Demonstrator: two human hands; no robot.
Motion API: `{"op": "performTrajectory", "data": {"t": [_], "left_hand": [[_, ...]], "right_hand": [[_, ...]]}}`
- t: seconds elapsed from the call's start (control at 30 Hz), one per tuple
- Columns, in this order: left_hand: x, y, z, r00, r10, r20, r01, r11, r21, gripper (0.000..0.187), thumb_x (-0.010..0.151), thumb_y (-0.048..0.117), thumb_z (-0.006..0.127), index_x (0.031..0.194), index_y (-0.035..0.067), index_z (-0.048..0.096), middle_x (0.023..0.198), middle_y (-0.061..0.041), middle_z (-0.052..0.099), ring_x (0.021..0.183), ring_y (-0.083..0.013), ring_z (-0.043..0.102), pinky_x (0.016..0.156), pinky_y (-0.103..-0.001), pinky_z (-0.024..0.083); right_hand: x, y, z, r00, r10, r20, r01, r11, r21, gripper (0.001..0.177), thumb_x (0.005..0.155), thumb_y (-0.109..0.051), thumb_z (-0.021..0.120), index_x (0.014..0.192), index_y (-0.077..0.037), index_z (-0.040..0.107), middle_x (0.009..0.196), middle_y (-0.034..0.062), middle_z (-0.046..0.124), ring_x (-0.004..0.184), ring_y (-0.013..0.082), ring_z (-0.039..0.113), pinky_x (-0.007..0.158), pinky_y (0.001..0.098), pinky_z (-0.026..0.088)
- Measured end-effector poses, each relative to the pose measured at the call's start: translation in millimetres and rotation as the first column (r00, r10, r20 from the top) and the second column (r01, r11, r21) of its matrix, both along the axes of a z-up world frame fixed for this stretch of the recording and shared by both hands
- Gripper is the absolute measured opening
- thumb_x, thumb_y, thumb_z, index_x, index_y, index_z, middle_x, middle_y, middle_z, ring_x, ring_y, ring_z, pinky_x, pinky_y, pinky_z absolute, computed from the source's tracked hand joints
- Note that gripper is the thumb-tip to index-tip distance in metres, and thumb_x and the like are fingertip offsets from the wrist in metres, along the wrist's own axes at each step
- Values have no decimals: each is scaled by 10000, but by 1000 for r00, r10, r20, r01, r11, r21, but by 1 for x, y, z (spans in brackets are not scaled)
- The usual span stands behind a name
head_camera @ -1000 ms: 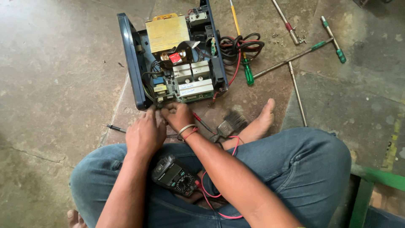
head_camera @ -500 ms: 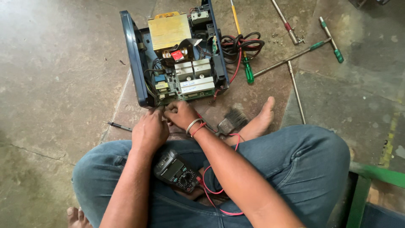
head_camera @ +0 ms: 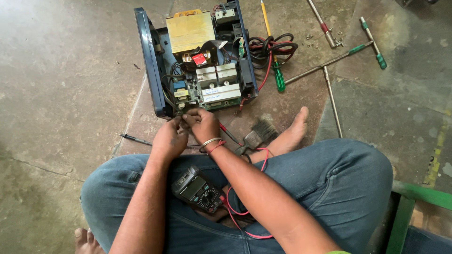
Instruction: The person sits on the floor and uses a screwdriver to tighten screws on the casing of an open electronic device. They then use a multimeter to test connections on the internal circuit board.
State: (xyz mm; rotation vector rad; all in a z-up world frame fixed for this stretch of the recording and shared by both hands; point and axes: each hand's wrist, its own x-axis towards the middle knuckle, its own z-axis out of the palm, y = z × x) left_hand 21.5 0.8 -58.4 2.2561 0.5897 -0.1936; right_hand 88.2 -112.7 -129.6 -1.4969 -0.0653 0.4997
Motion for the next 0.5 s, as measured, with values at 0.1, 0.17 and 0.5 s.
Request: {"op": "performTrajectory", "data": {"t": [0.1,0.17,0.5], "left_hand": [[0,2,-4,998,21,52,-18,998,-53,562,783,135,573,1327,4,624,1127,-300,693,1086,-413,682,949,-440,530],[-1,3,-6,999,34,38,-32,998,-49,573,788,124,558,1346,6,617,1131,-303,690,1085,-410,687,956,-439,529],[-6,-14,10,987,-90,132,55,968,244,312,867,140,562,1140,45,679,1094,-264,681,1022,-482,621,911,-547,490]], "right_hand": [[-1,-2,1,991,23,132,-8,993,-118,156,907,-88,746,1017,22,750,851,82,794,761,102,755,662,245,597],[-1,-3,3,983,33,180,-9,992,-128,194,856,-71,753,1033,8,745,874,75,793,774,104,752,678,246,600],[4,-3,17,955,47,291,57,939,-340,201,862,-222,771,994,-72,784,854,101,794,746,192,783,678,314,604]]}}
